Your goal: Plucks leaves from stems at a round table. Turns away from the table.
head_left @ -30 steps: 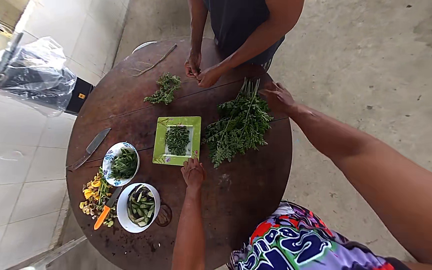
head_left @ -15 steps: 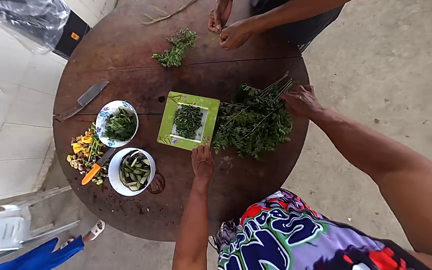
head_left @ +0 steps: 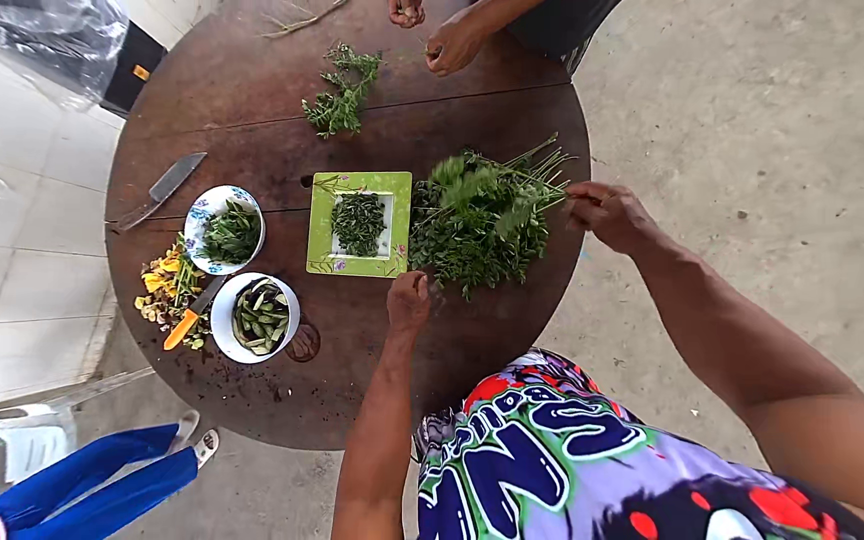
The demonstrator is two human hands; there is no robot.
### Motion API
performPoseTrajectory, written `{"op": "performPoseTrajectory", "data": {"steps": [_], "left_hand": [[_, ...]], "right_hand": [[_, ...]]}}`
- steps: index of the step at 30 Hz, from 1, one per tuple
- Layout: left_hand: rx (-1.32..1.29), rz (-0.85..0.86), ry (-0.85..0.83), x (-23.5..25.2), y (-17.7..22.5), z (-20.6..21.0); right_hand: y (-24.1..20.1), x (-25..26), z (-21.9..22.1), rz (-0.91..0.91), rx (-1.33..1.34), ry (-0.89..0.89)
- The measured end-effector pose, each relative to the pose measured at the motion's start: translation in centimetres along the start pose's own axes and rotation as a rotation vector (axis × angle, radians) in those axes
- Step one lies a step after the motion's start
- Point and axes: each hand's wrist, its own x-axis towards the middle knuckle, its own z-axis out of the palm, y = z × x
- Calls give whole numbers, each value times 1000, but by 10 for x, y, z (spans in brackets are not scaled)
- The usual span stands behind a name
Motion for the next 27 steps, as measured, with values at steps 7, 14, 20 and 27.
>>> {"op": "performPoseTrajectory", "data": {"steps": [7,14,20,27], "left_hand": [[-381,33,-17,-2,61,-15],[-704,-85,-371,14,61,-54],[-877,-114,-391,2,65,-56],[-789,-148,-465,-2,40,-31]], "right_hand": [[-16,-24,76,183,704,-152],[-44,-27,120,119,692,-303],[-48,-24,123,-5,456,-331],[-47,-31,128,63,653,-260]]}}
